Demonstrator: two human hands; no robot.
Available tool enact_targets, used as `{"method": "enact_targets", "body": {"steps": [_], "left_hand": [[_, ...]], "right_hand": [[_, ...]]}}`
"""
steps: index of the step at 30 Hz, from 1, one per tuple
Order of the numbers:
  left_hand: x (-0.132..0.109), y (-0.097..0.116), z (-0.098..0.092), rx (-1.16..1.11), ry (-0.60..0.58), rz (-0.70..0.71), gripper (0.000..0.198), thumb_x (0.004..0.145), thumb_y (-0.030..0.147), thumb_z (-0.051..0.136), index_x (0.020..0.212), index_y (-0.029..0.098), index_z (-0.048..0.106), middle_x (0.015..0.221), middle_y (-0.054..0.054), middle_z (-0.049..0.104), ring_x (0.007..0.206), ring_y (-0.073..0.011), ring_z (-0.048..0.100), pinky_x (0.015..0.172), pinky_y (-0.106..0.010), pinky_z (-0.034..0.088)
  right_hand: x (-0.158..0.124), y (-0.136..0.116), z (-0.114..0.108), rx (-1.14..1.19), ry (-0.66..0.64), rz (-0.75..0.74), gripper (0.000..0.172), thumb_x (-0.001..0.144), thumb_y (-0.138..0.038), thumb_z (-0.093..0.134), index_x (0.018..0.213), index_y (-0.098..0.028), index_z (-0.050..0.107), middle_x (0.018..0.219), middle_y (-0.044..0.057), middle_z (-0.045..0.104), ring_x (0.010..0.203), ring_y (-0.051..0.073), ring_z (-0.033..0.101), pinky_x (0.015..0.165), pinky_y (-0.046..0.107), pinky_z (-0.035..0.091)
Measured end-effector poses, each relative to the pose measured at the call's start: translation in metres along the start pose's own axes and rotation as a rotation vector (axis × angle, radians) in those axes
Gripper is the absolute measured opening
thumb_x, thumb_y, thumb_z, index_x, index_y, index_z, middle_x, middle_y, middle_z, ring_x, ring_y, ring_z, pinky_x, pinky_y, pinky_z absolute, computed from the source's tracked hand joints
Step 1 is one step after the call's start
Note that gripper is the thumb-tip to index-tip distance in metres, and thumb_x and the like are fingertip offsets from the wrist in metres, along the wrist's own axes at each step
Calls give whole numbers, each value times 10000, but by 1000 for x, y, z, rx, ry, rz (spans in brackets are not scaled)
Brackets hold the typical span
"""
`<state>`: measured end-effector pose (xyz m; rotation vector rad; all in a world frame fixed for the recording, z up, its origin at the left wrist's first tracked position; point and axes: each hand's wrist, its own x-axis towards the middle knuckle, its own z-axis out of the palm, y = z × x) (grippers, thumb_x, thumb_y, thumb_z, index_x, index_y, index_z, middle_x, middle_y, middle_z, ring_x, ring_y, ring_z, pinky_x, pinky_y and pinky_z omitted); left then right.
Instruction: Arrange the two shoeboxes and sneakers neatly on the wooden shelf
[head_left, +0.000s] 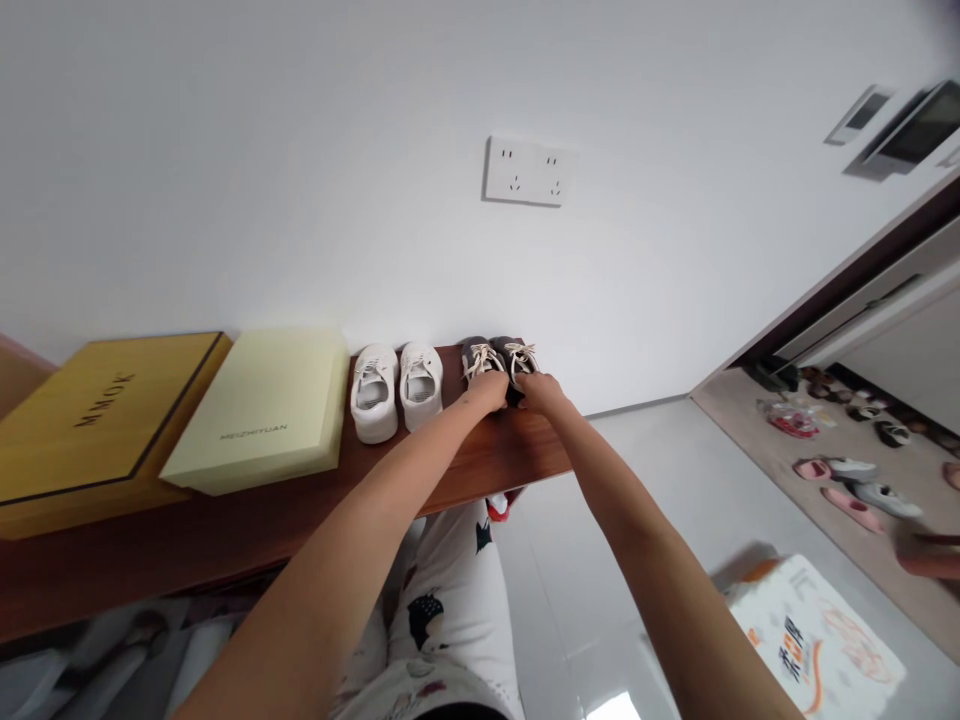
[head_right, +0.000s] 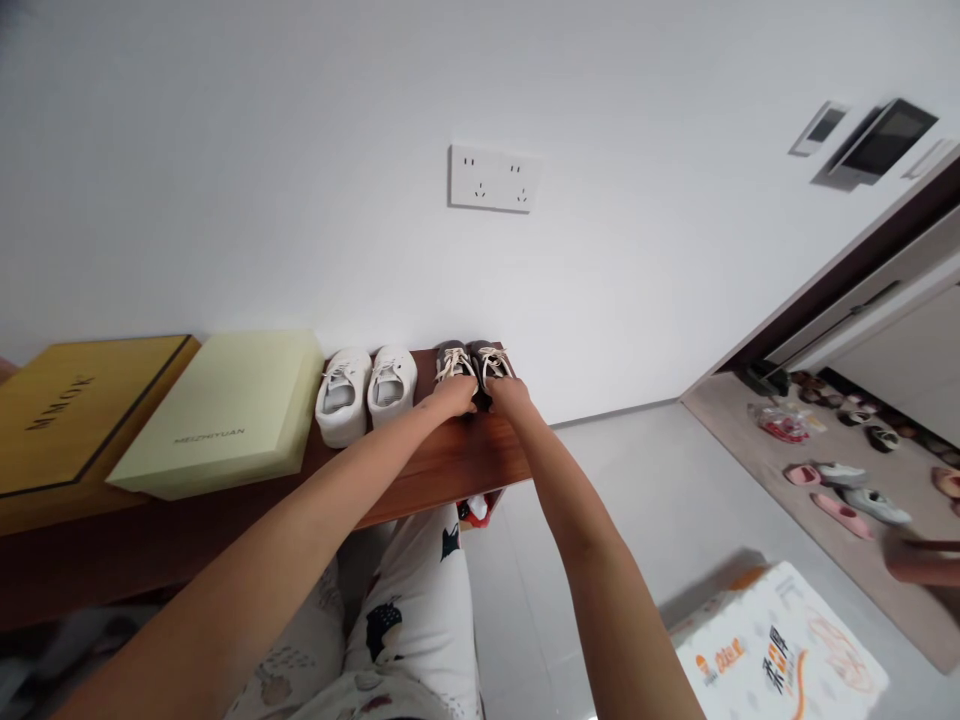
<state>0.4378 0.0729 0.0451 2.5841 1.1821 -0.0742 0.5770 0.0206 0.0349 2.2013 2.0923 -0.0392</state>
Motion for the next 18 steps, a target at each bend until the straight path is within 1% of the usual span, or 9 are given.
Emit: {"method": "enact_targets", "body": {"steps": [5, 8, 11, 14, 16, 18], "left_hand": [[6, -6, 8, -6, -12, 16, 390, 714, 193, 815, 1084, 141, 703, 1164, -194, 703, 1116, -331, 664, 954, -380, 512], [12, -9, 12, -26, 1, 20, 383, 706, 155, 808, 1074, 133, 706, 1141, -202, 707, 1104, -333, 668, 952, -382, 513], [15, -10, 14, -58, 28, 20, 379, 686, 138, 821, 1048, 137, 708, 1102, -187, 717, 1091, -325, 672, 960, -369, 506], [11, -8, 17, -90, 97, 12, 410, 710, 128, 803, 1103, 125, 685, 1110, -195, 707, 1131, -334, 650, 1017, -399, 471], [4, -4, 20, -111, 166, 5, 416, 765, 122, 752, 1168, 95, 653, 1161, -228, 677, 1202, -353, 607, 1070, -443, 424], [-8, 0, 26, -129, 239, 7, 417, 847, 121, 656, 1259, 83, 602, 1258, -249, 625, 1289, -357, 539, 1115, -483, 368]], "right_hand": [[1, -2, 7, -10, -10, 9, 448, 752, -265, 806, 1152, -191, 620, 1109, 149, 736, 1076, 301, 679, 894, 358, 486], [4, -2, 9, -16, -14, 15, 434, 759, -258, 795, 1151, -192, 620, 1125, 149, 731, 1089, 308, 670, 904, 372, 485], [6, -4, 9, -17, -15, 27, 412, 765, -232, 783, 1144, -206, 623, 1146, 143, 723, 1099, 305, 662, 916, 384, 486], [8, -7, 8, -15, -3, 44, 399, 785, -215, 755, 1159, -217, 617, 1199, 147, 700, 1129, 304, 643, 937, 403, 489], [7, -10, 8, -17, 5, 63, 417, 802, -216, 735, 1196, -205, 601, 1262, 167, 664, 1172, 311, 617, 955, 421, 490], [3, -12, 9, -15, 31, 87, 434, 835, -201, 689, 1252, -174, 571, 1325, 194, 619, 1227, 315, 580, 986, 439, 480]]}}
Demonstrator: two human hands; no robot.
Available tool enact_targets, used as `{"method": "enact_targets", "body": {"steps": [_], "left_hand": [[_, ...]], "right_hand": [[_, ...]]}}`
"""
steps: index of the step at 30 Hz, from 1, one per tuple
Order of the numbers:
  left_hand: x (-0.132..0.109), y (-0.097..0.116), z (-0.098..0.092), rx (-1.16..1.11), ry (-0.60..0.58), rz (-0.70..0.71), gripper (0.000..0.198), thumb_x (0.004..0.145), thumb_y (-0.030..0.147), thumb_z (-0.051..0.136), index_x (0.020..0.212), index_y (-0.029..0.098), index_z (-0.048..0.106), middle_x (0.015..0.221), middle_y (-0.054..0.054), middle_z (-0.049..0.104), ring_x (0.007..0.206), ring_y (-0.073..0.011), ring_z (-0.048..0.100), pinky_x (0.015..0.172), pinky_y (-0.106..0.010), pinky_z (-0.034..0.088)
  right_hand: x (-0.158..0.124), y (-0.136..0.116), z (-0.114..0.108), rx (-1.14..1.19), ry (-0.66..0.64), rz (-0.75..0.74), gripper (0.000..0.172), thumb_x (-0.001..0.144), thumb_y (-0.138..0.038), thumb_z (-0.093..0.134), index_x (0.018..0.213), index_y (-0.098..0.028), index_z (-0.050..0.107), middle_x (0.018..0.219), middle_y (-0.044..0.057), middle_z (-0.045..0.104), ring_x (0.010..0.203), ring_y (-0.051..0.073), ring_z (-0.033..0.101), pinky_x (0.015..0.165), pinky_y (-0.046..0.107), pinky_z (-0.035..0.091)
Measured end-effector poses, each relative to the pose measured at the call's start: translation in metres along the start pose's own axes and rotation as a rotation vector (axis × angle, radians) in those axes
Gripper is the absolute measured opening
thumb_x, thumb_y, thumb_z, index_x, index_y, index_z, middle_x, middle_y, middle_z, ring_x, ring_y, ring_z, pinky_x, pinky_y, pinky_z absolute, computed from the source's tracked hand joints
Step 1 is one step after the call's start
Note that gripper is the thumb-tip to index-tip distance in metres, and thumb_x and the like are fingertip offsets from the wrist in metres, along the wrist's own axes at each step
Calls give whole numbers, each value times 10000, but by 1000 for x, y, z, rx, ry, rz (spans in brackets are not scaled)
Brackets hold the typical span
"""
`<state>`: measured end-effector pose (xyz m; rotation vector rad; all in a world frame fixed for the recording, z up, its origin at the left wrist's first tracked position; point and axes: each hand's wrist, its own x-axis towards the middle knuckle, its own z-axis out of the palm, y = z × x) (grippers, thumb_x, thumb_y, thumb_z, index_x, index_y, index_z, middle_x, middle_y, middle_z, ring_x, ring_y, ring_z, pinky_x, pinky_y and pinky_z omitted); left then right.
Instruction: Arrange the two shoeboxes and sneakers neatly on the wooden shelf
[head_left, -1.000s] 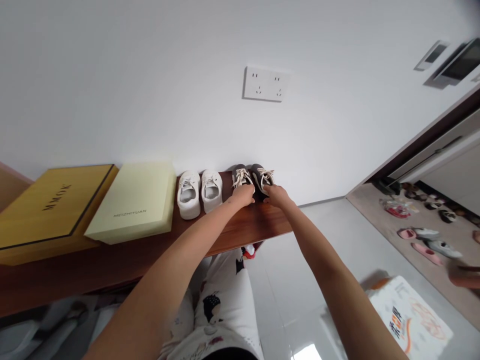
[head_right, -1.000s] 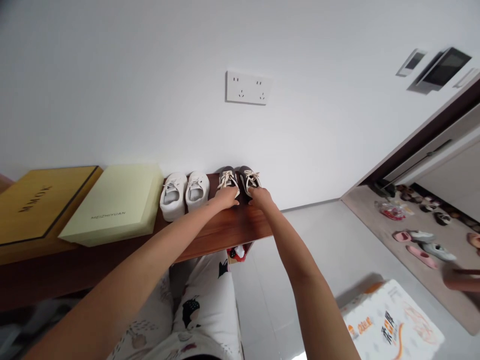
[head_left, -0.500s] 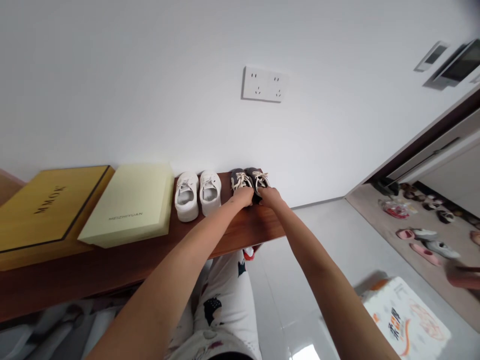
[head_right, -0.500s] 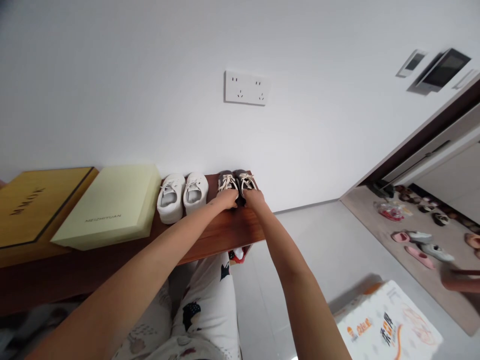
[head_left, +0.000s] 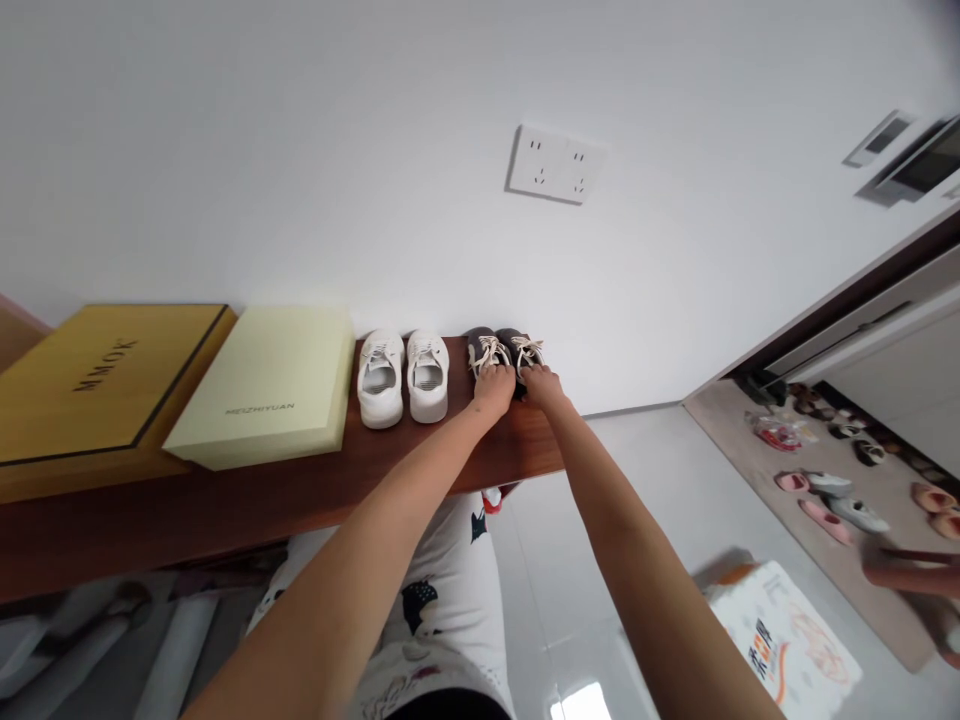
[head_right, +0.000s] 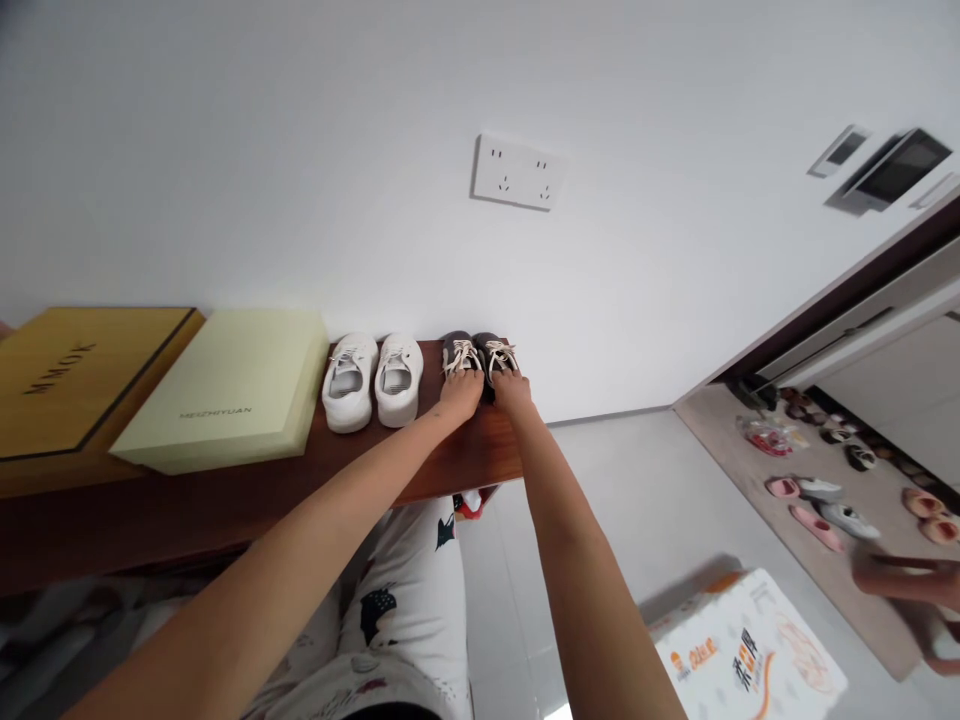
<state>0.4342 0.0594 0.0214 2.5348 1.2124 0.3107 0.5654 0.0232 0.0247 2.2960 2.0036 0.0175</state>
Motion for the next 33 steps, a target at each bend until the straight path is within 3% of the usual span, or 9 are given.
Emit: {"method": "enact_targets", "body": {"steps": [4, 8, 12, 15, 21, 27, 30, 33], "left_hand": [[-50, 1, 16, -48, 208, 108, 564, 901, 143, 563, 1454, 155, 454, 1483, -207, 477, 1419, -331, 397, 1166, -508, 297], [-132, -20, 35, -96, 323, 174, 589, 912, 242, 579, 1478, 167, 434, 1518, -180, 453, 1447, -317, 356, 1180, -494, 291], [-211, -62, 38, -184, 364, 95, 534, 923, 261, 540, 1447, 199, 464, 1473, -164, 499, 1395, -298, 428, 1149, -499, 348], [-250, -98, 27, -259, 461, -73, 463, 935, 283, 510, 1390, 198, 506, 1413, -166, 539, 1352, -291, 475, 1133, -500, 377], [-303, -149, 2, -438, 645, -405, 339, 929, 395, 507, 1198, 218, 611, 1243, -146, 621, 1205, -285, 591, 1052, -473, 477], [-352, -181, -9, -620, 543, -516, 252, 853, 453, 581, 942, 244, 690, 1028, -96, 702, 1025, -281, 673, 978, -471, 533], [-364, -198, -20, -811, 559, -666, 261, 796, 489, 649, 877, 244, 689, 955, -76, 721, 975, -277, 690, 985, -483, 528], [-358, -216, -37, -1163, 704, -859, 279, 775, 469, 703, 910, 230, 654, 940, -65, 721, 938, -239, 704, 977, -464, 535]], "right_hand": [[-23, -7, 17, 98, 235, 42, 546, 911, -127, 524, 1447, -133, 417, 1514, 222, 444, 1423, 305, 403, 1094, 463, 407], [-64, -33, 55, 277, 468, 106, 620, 950, -235, 482, 1524, -95, 295, 1587, 246, 311, 1516, 329, 232, 1143, 519, 362], [-103, -73, 91, 521, 626, 97, 577, 986, -319, 392, 1512, -100, 302, 1539, 253, 358, 1489, 308, 299, 1140, 538, 385], [-113, -94, 102, 675, 667, 99, 540, 986, -340, 378, 1481, -126, 351, 1482, 247, 421, 1438, 306, 380, 1107, 550, 426], [-107, -99, 104, 760, 675, 243, 397, 968, -352, 380, 1271, -156, 545, 1236, 192, 598, 1223, 294, 561, 1022, 508, 497], [-108, -105, 107, 685, 563, 230, 322, 943, -333, 390, 1091, -182, 632, 1014, 169, 656, 1042, 309, 608, 929, 483, 517], [-108, -106, 106, 648, 549, 243, 307, 938, -347, 396, 1008, -201, 656, 974, 170, 669, 1002, 322, 612, 910, 488, 512], [-110, -107, 99, 671, 545, 312, 320, 930, -366, 403, 1011, -199, 664, 974, 166, 685, 969, 319, 630, 898, 474, 513]]}}
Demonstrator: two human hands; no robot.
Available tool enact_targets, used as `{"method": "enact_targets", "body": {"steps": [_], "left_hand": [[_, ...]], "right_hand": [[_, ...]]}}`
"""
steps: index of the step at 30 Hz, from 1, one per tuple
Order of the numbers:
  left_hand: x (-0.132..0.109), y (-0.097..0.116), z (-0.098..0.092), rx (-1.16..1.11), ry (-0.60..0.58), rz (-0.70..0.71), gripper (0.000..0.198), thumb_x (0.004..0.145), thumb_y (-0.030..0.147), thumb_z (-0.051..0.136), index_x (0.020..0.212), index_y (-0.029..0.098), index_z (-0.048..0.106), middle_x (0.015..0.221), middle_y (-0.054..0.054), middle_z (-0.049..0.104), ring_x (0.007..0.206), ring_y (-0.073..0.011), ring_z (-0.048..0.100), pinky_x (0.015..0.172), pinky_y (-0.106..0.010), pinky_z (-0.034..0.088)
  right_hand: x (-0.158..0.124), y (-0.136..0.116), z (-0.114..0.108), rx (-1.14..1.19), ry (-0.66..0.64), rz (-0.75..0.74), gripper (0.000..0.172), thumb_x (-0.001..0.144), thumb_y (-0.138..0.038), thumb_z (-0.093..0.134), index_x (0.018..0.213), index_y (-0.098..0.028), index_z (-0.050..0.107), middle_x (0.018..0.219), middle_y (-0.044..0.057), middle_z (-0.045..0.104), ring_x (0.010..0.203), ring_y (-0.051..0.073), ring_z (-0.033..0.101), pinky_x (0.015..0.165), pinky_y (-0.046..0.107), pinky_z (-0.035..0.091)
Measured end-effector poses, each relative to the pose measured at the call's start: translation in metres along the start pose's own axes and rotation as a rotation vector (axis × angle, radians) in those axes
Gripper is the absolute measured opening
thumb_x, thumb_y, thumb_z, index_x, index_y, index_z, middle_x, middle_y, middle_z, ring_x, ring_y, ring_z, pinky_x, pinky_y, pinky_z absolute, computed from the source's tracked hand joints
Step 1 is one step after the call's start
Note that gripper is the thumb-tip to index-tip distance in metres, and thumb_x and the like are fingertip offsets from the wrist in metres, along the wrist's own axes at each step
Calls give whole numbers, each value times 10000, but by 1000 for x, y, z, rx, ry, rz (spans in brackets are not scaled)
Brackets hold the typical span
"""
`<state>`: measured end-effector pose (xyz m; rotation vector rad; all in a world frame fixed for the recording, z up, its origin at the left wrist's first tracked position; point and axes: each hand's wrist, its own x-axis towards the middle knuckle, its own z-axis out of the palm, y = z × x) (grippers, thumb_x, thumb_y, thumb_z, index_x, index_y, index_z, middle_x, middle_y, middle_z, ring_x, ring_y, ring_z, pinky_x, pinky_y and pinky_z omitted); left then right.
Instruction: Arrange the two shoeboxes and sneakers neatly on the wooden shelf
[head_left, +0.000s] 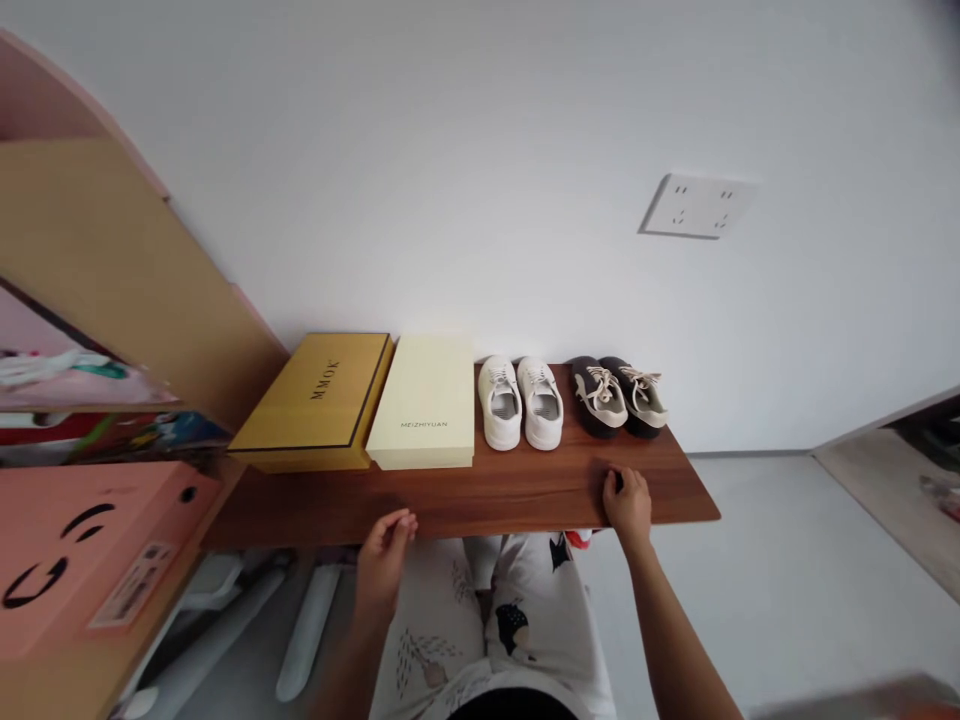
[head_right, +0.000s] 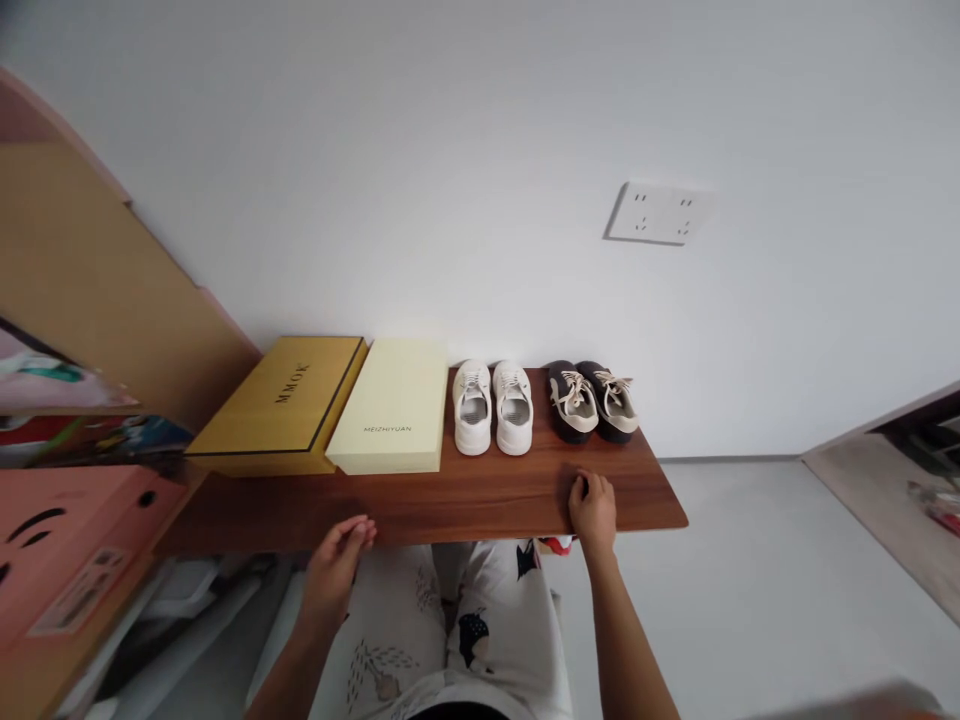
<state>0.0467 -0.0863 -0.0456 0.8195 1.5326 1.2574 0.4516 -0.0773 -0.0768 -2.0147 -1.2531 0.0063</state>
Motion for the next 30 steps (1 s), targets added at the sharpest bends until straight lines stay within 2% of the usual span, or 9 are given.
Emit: {"method": "enact_targets", "body": {"steps": [3, 5, 8, 11, 15, 20, 23, 27, 30], "left_hand": [[25, 28, 7, -284, 31, -175, 179, 840, 365, 683, 920, 223, 611, 974, -72, 699, 936, -179, 696, 973, -397, 538], [41, 50, 17, -381, 42, -267, 124, 916, 348, 613, 921, 226, 590, 977, -78, 673, 933, -157, 681, 956, -366, 541], [60, 80, 32, -491, 112, -417, 219, 960, 458, 562, 940, 239, 564, 920, -61, 612, 878, -147, 646, 885, -337, 552], [68, 97, 45, -540, 202, -520, 239, 947, 451, 602, 914, 225, 530, 843, -13, 523, 757, -109, 576, 780, -268, 533], [70, 102, 52, -576, 230, -554, 239, 934, 365, 644, 858, 199, 490, 777, 22, 430, 642, -76, 469, 643, -197, 465], [75, 93, 49, -535, 202, -492, 280, 912, 381, 675, 850, 197, 473, 800, 16, 449, 658, -79, 478, 645, -204, 470], [76, 89, 50, -549, 202, -470, 280, 913, 361, 674, 839, 195, 462, 785, 22, 448, 648, -78, 474, 665, -221, 488], [75, 89, 54, -608, 234, -447, 258, 905, 298, 684, 822, 190, 465, 740, 39, 431, 616, -69, 462, 660, -220, 491], [75, 88, 57, -608, 252, -407, 265, 887, 282, 691, 801, 190, 458, 721, 47, 422, 595, -61, 450, 658, -217, 487]], "right_hand": [[0, -26, -4, 36, 64, 52, 351, 922, -343, 397, 1087, -175, 658, 1017, 159, 699, 963, 294, 648, 898, 440, 517], [1, -60, -1, 36, 69, -63, 347, 921, -310, 402, 1112, -175, 658, 1103, 156, 696, 1049, 284, 632, 966, 435, 489], [8, -119, 17, -20, -76, -326, 316, 914, -280, 471, 1156, -195, 655, 1300, 143, 637, 1195, 281, 571, 1044, 433, 432], [28, -159, 42, -171, -145, -324, 363, 879, -215, 548, 1230, -160, 625, 1344, 180, 613, 1234, 323, 535, 1088, 488, 357], [66, -153, 58, -45, -253, -139, 273, 888, -215, 534, 1120, -138, 657, 1018, 166, 718, 1042, 289, 613, 963, 409, 440], [85, -96, 48, 490, -34, 213, 377, 915, -410, 439, 1132, -146, 599, 961, 78, 684, 909, 217, 613, 834, 343, 502], [68, -76, 36, 478, 6, 280, 341, 897, -417, 475, 1044, -135, 598, 980, 116, 657, 960, 246, 587, 893, 401, 485], [33, -103, 31, 167, 147, 34, 325, 944, -354, 458, 1138, -127, 583, 1180, 202, 597, 1158, 300, 526, 1019, 470, 413], [22, -152, 42, 84, -131, -330, 367, 979, -344, 464, 1281, -149, 539, 1321, 181, 552, 1215, 254, 538, 1016, 371, 444]]}}
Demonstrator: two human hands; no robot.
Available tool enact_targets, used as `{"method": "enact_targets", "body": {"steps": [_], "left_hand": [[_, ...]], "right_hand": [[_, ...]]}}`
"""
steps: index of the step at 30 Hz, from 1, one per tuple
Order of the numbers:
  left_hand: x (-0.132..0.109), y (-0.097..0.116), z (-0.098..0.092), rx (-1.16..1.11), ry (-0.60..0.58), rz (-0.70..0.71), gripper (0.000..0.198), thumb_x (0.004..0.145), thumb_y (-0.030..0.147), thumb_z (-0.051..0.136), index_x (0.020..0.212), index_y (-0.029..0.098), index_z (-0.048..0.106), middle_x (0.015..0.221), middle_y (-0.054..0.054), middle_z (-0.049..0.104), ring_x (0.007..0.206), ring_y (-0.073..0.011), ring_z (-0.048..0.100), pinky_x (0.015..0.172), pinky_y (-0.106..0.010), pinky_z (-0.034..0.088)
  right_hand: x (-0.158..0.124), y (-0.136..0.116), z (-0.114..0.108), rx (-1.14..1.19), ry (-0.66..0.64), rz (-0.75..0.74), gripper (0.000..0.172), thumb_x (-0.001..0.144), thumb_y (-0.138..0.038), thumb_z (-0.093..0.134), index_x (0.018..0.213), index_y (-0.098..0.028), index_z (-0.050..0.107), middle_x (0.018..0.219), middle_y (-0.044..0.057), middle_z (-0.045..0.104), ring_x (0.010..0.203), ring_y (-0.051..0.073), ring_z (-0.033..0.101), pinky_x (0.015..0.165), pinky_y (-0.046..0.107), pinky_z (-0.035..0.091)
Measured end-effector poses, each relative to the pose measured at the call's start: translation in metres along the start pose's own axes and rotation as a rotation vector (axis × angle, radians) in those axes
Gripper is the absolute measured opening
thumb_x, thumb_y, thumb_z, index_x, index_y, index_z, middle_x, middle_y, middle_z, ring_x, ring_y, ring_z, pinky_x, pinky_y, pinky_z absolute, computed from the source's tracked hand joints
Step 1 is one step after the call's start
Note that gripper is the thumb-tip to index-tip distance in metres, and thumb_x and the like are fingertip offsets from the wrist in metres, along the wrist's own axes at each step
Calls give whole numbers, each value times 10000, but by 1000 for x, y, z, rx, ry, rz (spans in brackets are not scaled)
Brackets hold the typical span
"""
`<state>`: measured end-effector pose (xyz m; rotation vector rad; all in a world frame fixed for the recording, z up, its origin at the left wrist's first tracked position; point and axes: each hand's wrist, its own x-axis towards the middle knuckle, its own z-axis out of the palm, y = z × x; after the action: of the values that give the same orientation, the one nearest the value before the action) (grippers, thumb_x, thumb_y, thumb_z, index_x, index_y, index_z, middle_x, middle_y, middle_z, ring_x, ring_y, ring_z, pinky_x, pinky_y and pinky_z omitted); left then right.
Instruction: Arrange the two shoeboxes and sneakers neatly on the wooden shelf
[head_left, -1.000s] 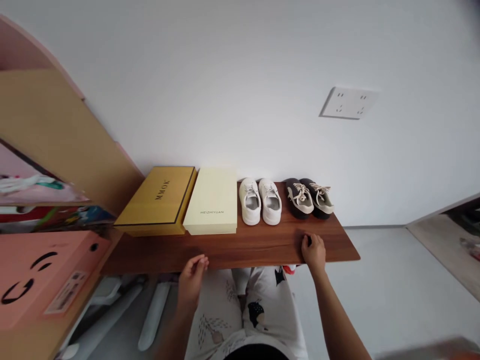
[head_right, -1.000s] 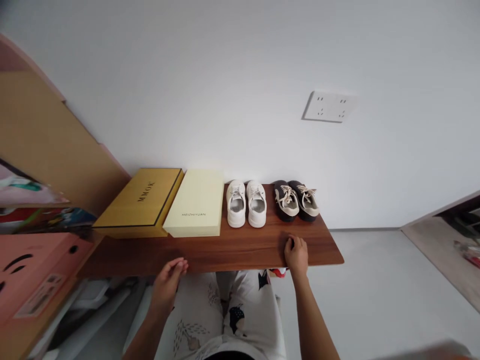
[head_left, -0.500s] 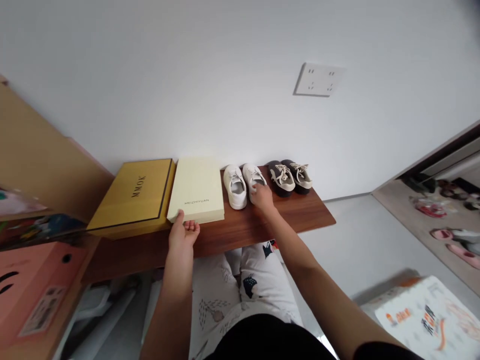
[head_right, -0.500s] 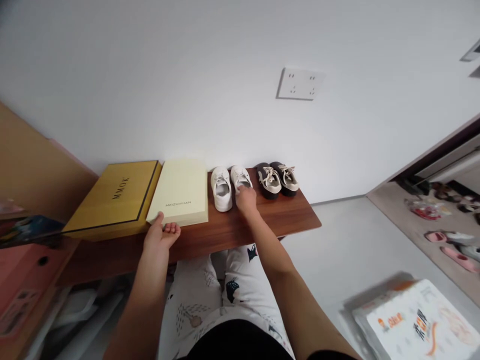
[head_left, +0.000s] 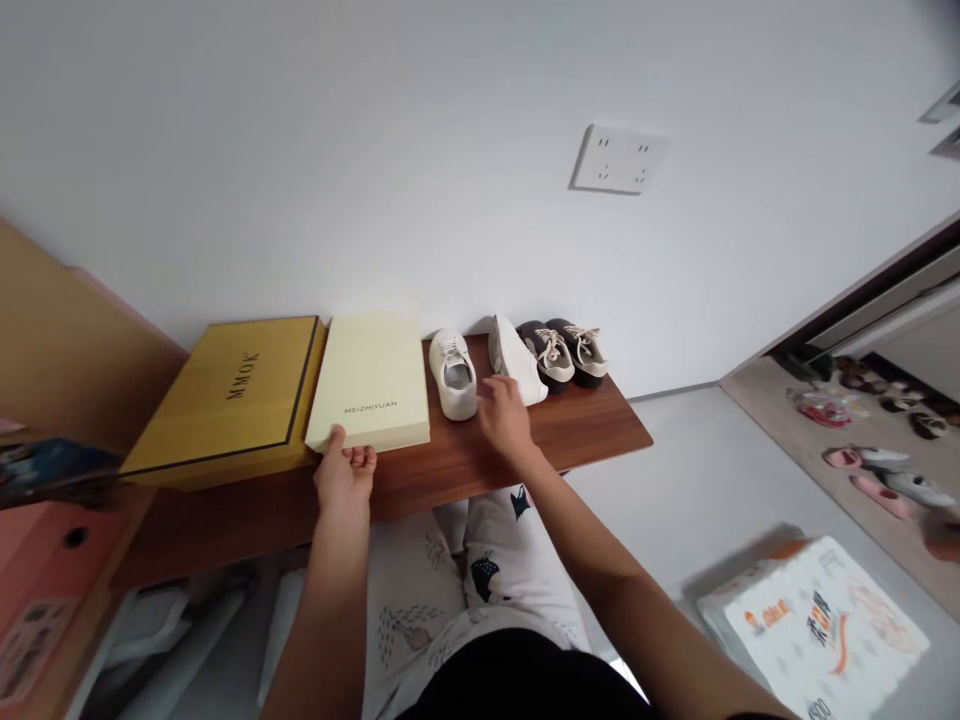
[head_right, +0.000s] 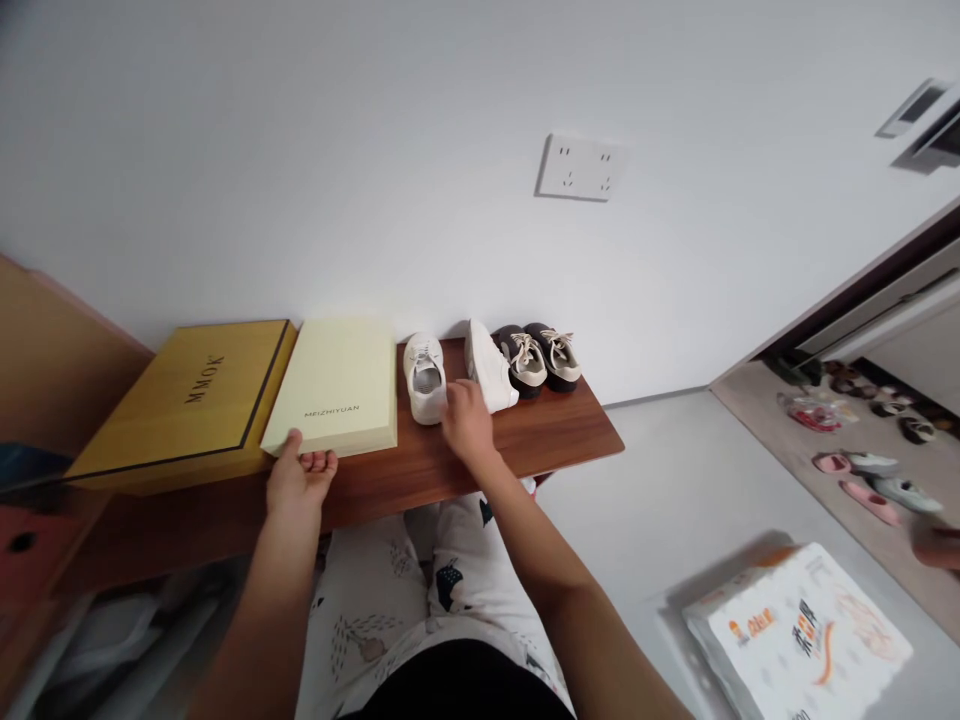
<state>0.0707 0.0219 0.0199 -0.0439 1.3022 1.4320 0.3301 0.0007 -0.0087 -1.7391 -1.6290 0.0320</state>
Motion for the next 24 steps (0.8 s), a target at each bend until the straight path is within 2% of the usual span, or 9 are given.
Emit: {"method": "enact_targets", "body": {"steps": [1, 3, 6, 9, 12, 18, 21, 24], "left_hand": [[1, -1, 0, 6, 0, 11, 270, 883, 282, 689, 792, 191, 452, 717, 48, 419, 589, -60, 447, 658, -216, 486], [3, -2, -1, 26, -10, 31, 281, 870, 292, 689, 779, 195, 442, 712, 49, 416, 584, -60, 445, 662, -218, 484], [7, -4, -3, 58, -30, 43, 316, 831, 322, 721, 772, 200, 436, 710, 49, 421, 592, -64, 448, 670, -227, 486], [8, -5, -5, 53, -36, 47, 318, 809, 327, 736, 780, 201, 446, 708, 50, 421, 600, -66, 449, 678, -234, 493], [7, -5, -3, 13, -18, 58, 274, 822, 296, 715, 789, 200, 460, 714, 49, 425, 603, -66, 449, 684, -240, 500], [-1, -10, 4, 41, 31, 117, 242, 827, 283, 690, 804, 199, 464, 735, 41, 450, 614, -72, 458, 676, -247, 492], [-9, -14, 7, 81, 16, 254, 248, 827, 309, 675, 824, 200, 453, 770, 30, 484, 666, -93, 507, 667, -258, 473], [-21, -16, 8, 183, -12, 554, 349, 768, 317, 726, 830, 213, 399, 803, 27, 488, 724, -120, 532, 683, -272, 462]], "right_hand": [[7, -15, 6, -27, -124, -61, 395, 981, -350, 480, 1324, -160, 519, 1352, 172, 538, 1200, 244, 559, 992, 349, 462], [23, -37, 13, -128, -346, -77, 410, 982, -378, 503, 1343, -185, 522, 1343, 152, 554, 1115, 244, 616, 921, 341, 497], [43, -52, 12, -307, -531, -38, 333, 991, -392, 499, 1253, -211, 594, 1271, 126, 608, 1002, 239, 660, 831, 332, 515], [49, -57, 3, -436, -543, -102, 280, 1006, -250, 431, 1182, -200, 643, 1235, 137, 631, 999, 232, 659, 798, 320, 514], [47, -63, 0, -532, -539, -167, 346, 977, -109, 379, 1115, -152, 694, 1182, 180, 649, 990, 251, 664, 772, 339, 517], [34, -72, 24, -604, -632, -181, 362, 898, 17, 422, 1069, -63, 730, 1116, 250, 669, 998, 271, 671, 804, 382, 519], [18, -70, 30, -573, -640, -195, 346, 912, -10, 425, 1068, -55, 730, 1150, 245, 667, 999, 270, 665, 811, 378, 529], [-8, -57, 23, -465, -600, -253, 378, 939, -93, 449, 1253, -99, 658, 1385, 229, 559, 1050, 270, 649, 862, 393, 536]]}}
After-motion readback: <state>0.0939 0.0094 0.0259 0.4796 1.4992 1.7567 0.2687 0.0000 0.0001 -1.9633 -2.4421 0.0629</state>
